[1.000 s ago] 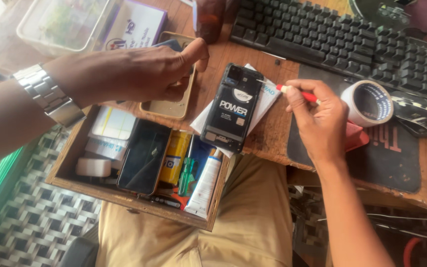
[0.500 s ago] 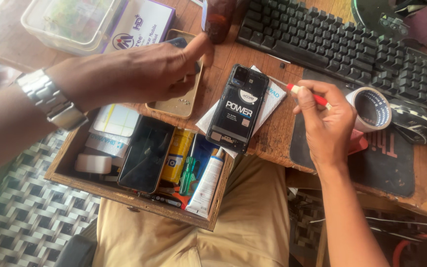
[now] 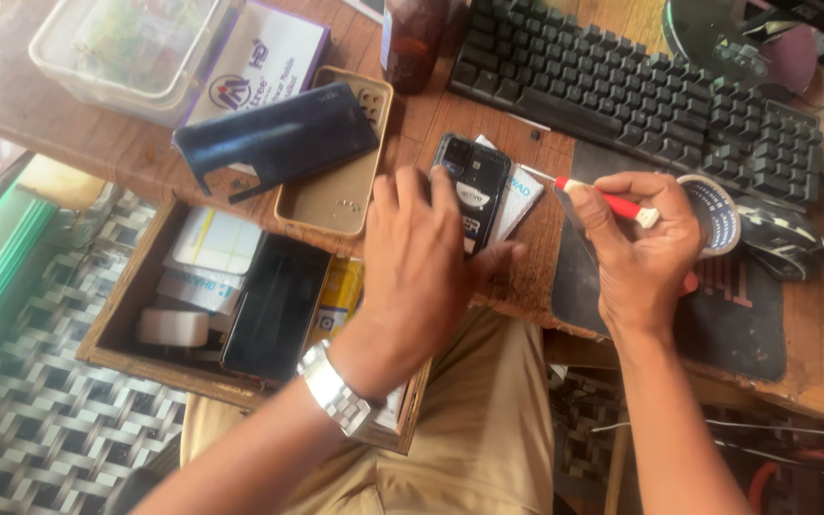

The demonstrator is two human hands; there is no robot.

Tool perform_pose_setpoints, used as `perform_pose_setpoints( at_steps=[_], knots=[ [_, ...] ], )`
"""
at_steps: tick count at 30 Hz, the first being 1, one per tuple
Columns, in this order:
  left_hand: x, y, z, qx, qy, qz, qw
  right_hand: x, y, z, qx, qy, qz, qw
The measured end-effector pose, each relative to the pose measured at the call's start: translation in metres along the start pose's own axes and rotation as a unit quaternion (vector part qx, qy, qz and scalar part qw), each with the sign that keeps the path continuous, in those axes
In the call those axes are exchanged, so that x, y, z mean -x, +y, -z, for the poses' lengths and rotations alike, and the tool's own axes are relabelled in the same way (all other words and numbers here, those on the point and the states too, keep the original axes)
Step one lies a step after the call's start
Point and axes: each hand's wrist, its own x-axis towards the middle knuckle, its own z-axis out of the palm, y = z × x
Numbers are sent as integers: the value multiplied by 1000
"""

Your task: The person uses a red-handled screwdriver to remove screws from the back of a black smartphone. They carefully unscrew multiple fasteners around the device's perimeter and place them into a small tray. The person continues to work on the phone, manipulating the back cover with the tool.

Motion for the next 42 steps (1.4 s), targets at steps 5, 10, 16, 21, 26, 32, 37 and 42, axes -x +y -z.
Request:
perform_pose_setpoints(
  at_steps=[5,10,16,21,26,32,37,42],
  knots=[
    [4,9,5,21,-36,6,999,-15,-16,-4,-5,-75,71,995],
    [7,0,2,73,-41,6,996,-31,-44,-29,78,-155,70,982],
    [4,-29,-2,133,0,-11,991,-54,-64,-67,304,-227,214,900],
    [2,-48,5,114,3,-32,993,-64,-70,-94,311,-280,248,874],
    [4,-56,11,105,11,-38,994,-66,-75,-110,341,-295,251,857],
    [7,-63,20,127,-2,-32,991,-63,-77,-119,351,-309,251,848],
    [9,-65,22,122,1,-35,992,-64,-83,-125,360,-318,253,840],
    [11,-60,16,100,4,-42,994,-75,-103,-128,553,-342,50,758]
  ],
)
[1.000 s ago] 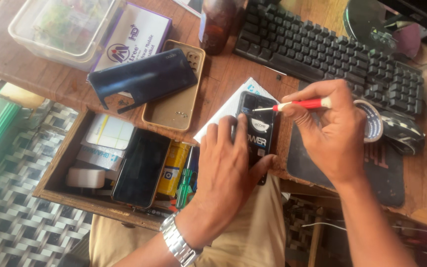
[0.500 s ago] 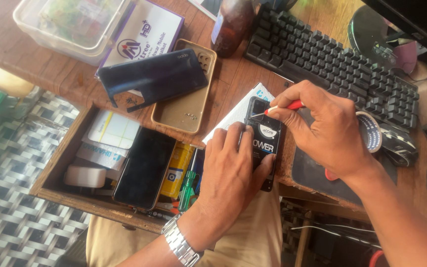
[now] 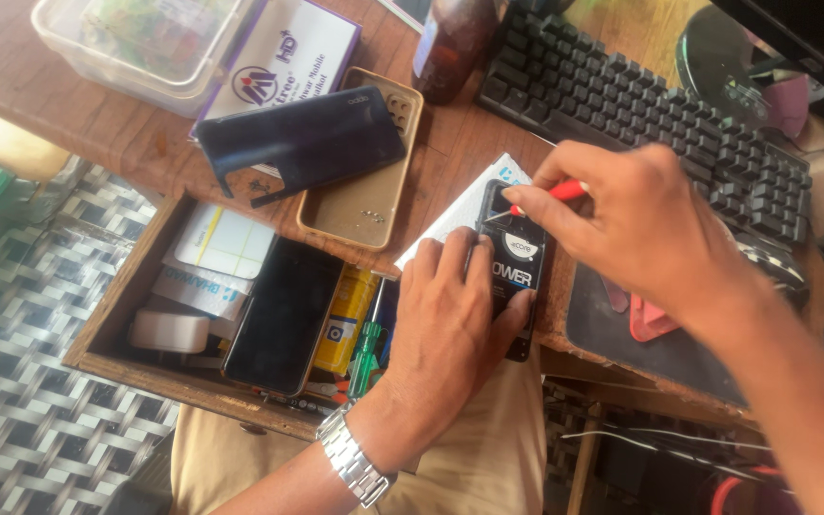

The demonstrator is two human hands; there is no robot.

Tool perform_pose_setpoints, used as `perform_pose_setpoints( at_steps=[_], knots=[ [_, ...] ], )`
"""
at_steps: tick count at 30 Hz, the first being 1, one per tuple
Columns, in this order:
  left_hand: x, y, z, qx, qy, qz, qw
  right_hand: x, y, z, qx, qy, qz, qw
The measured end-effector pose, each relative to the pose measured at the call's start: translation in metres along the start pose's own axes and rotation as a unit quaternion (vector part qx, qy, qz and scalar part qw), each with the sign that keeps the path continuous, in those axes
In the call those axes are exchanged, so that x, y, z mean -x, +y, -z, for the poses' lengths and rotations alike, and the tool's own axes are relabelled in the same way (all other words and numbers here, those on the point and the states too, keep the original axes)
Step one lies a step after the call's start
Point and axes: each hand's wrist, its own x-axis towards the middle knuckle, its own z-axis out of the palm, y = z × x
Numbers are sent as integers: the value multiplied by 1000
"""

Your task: The person uses a red-handled screwdriver to remove screws from the back of a black smartphone. They carefully unscrew multiple fasteners around the device's perimeter and place them into a small tray. The person continues to work on the phone, manipulating the back cover with the tool.

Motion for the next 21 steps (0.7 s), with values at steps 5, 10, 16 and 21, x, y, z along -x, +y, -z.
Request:
perform_pose_setpoints(
  at_steps=[5,10,16,21],
  knots=[
    [1,6,-4,-3,1,8,1000,-12,-5,21,-38,43,315,947],
    [3,8,-3,3,10,16,1000,-15,-13,31,54,-50,209,975],
    [3,5,-3,2,9,6,1000,-20,-20,32,58,-50,249,965],
    [3,5,0,-3,-16,14,1000,-16,-19,25,207,-164,-5,965]
  ],
)
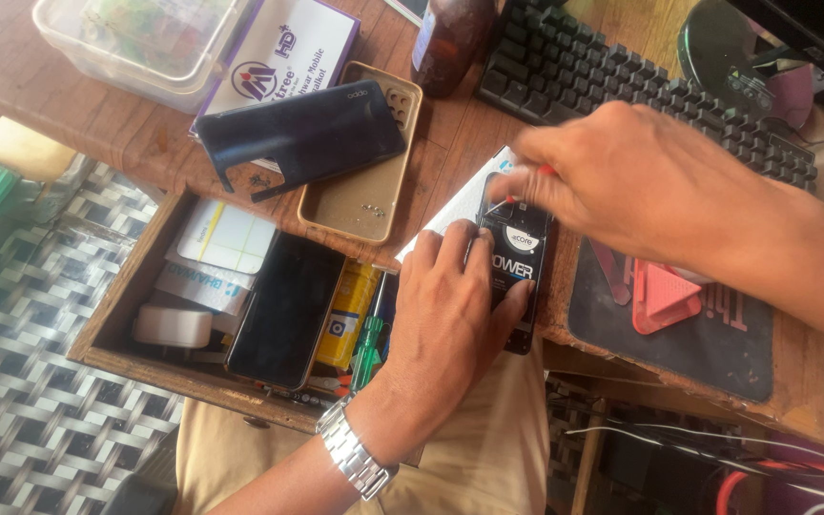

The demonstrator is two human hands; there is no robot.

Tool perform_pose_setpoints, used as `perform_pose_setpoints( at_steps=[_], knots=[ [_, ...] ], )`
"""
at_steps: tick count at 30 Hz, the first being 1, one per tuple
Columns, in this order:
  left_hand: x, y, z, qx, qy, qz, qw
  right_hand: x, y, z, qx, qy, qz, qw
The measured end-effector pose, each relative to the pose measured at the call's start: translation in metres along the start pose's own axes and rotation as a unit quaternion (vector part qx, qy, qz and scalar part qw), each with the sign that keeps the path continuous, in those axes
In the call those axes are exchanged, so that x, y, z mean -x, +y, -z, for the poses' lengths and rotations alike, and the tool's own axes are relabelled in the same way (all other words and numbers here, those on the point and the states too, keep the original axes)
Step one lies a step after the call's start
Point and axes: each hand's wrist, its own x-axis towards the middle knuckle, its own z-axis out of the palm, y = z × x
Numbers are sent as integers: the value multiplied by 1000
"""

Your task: The person uses a red-handled screwdriver to remove screws from the back of a black smartphone. They carefully unscrew multiple fasteners around the device's perimeter and place them into a small tray. The person continues to work on the phone, manipulating the back cover with the tool.

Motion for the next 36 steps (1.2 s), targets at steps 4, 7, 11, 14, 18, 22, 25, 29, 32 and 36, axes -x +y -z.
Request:
perform_pose_setpoints(
  at_steps=[4,7,11,14,18,22,25,29,32,36],
  knots=[
    [2,0,2,6,15,-5,1000,0,0,-2,-138,195,267,933],
    [3,1,2,8,24,-13,1000,1,0,-4,-125,169,254,944],
    [5,2,2,9,26,-17,999,2,4,-3,-28,26,39,999],
    [6,3,3,8,16,-9,1000,2,6,-2,-107,155,251,949],
    [7,5,4,12,21,-15,1000,6,-1,-1,-150,223,329,905],
    [7,6,3,5,42,-26,999,12,-3,5,-15,7,4,1000],
    [8,7,2,2,33,-22,999,11,-3,6,-54,60,73,994],
    [9,8,3,3,28,-18,999,7,-4,1,-157,167,273,934],
    [11,9,5,6,24,-17,1000,8,-2,0,-144,119,214,959],
    [13,9,6,7,27,-17,999,12,-1,1,-31,16,20,999]
  ],
)
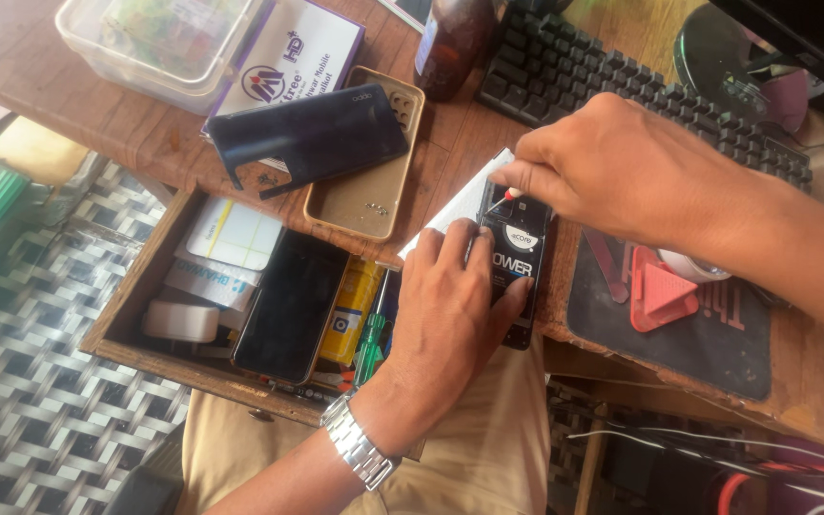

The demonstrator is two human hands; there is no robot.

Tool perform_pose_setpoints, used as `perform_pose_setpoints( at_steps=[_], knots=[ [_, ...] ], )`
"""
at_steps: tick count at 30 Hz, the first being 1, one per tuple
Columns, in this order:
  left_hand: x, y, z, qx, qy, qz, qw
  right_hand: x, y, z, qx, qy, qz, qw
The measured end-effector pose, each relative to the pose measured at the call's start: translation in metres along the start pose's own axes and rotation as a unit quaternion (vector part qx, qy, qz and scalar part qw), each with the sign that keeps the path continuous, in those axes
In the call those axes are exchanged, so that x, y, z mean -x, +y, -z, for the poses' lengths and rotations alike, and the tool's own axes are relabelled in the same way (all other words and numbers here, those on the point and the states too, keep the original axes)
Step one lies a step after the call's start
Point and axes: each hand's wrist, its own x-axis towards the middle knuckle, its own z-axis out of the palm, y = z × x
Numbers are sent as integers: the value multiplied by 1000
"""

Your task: The person uses a red-handled screwdriver to remove screws from the back of a black smartphone. They carefully unscrew multiple fasteners around the device's perimeter and place them into a small tray. The person continues to work on the phone, manipulating the back cover with the tool.

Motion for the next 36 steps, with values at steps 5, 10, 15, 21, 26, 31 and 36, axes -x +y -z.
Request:
perform_pose_setpoints(
  at_steps=[5,10,15,21,26,31,36],
  knots=[
    [2,0,-2,-3,2,1,1000,6,-1,-4,-97,139,203,964],
    [4,2,-3,-11,16,-9,1000,12,6,-10,-91,136,182,970],
    [6,7,-2,-16,2,-8,1000,16,9,-18,1,98,95,991],
    [6,10,-1,-17,-14,-8,1000,19,10,-19,-114,184,296,930],
    [7,11,-2,-20,-10,-14,1000,22,12,-22,-48,197,250,947],
    [9,11,-3,-16,7,-23,1000,20,14,-23,-88,151,173,969],
    [8,10,-4,-17,-3,-18,1000,21,11,-20,-61,257,342,902]
  ],
)
